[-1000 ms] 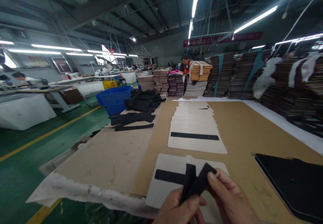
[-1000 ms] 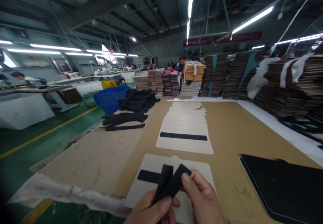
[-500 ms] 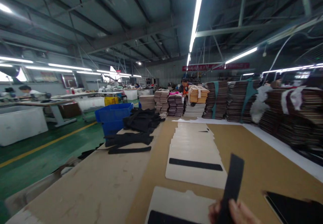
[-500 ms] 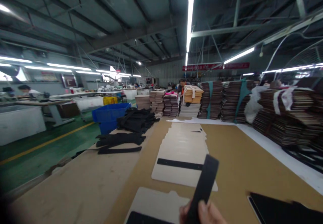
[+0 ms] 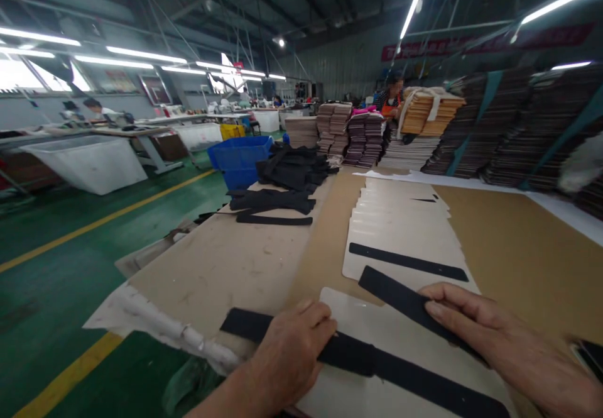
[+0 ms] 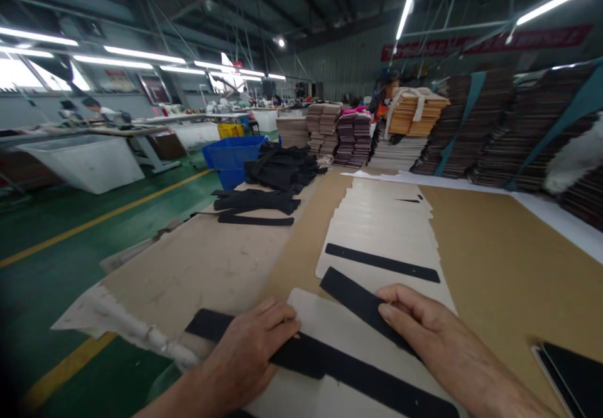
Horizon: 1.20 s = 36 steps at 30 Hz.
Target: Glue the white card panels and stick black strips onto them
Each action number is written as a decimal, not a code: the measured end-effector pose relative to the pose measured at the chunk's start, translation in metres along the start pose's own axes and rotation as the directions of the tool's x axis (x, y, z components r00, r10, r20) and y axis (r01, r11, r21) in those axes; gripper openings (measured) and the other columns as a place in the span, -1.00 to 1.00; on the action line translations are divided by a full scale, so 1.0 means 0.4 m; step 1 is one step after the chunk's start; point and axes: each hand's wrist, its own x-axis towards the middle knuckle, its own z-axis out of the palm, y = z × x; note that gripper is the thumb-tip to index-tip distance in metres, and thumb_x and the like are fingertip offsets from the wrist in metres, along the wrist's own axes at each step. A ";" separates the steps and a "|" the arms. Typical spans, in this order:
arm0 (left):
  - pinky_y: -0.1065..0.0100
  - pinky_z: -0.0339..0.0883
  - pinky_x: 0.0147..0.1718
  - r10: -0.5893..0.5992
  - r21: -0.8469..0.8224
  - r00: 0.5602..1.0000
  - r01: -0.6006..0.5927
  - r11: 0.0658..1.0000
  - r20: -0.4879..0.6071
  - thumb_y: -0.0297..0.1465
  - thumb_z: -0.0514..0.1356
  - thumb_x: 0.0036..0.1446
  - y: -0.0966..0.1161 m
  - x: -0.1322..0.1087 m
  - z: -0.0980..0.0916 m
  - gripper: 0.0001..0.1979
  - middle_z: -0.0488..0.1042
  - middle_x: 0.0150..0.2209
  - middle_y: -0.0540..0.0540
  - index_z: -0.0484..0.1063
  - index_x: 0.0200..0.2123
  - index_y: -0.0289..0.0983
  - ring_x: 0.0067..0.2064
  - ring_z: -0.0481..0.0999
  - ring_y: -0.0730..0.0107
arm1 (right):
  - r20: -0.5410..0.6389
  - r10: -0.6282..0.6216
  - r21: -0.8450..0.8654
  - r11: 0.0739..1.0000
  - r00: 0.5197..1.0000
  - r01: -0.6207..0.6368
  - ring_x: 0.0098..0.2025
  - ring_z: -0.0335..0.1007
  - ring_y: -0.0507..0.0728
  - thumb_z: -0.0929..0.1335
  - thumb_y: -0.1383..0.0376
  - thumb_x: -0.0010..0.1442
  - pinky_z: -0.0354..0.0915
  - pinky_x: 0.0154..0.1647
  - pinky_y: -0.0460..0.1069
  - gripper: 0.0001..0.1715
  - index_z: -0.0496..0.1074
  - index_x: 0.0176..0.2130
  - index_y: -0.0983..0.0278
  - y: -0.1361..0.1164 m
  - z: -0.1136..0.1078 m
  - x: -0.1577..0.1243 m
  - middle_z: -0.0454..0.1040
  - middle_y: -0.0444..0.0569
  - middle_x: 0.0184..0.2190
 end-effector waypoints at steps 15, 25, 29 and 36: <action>0.19 0.38 -0.07 0.005 -0.040 0.995 -0.009 0.999 -0.099 -0.48 0.14 0.10 -0.024 -0.019 0.060 -0.75 0.43 -0.11 -0.08 0.38 -0.11 -0.27 -0.12 0.35 0.24 | 0.382 0.011 -0.053 0.999 0.924 0.011 -0.26 0.40 0.15 0.24 0.03 0.26 0.27 -0.20 0.02 -0.64 0.50 -0.11 0.10 0.025 0.158 0.115 0.54 -0.13 -0.30; 0.00 0.34 0.12 -0.071 0.070 0.995 0.067 0.995 0.063 -0.48 0.12 0.02 -0.018 -0.009 0.047 -0.34 0.17 0.31 -0.21 0.16 0.24 -0.39 0.15 0.25 -0.01 | 0.291 -0.014 -0.139 0.989 0.957 0.056 -0.19 0.46 0.26 0.29 0.00 0.12 0.30 -0.09 0.10 -0.63 0.57 -0.23 0.08 0.014 0.173 0.121 0.58 -0.08 -0.28; 0.03 0.36 0.10 -0.099 0.059 0.993 0.096 0.994 0.057 -0.49 0.11 0.00 -0.015 -0.007 0.045 -0.35 0.22 0.29 -0.16 0.22 0.22 -0.35 0.13 0.26 0.02 | 0.276 -0.027 -0.155 0.985 0.961 0.072 -0.17 0.46 0.26 0.29 0.02 0.14 0.30 -0.07 0.11 -0.64 0.58 -0.21 0.07 0.024 0.176 0.123 0.58 -0.08 -0.26; 0.03 0.27 0.18 -0.096 0.046 0.991 0.092 0.995 0.097 -0.46 0.15 -0.05 -0.021 -0.007 0.043 -0.29 0.17 0.31 -0.18 0.19 0.24 -0.39 0.16 0.22 0.03 | 0.208 0.040 -0.120 0.993 0.977 -0.015 -0.51 0.31 0.10 0.43 0.10 -0.02 0.22 -0.46 -0.03 -0.76 0.59 -0.32 0.11 0.020 0.146 0.125 0.44 -0.16 -0.60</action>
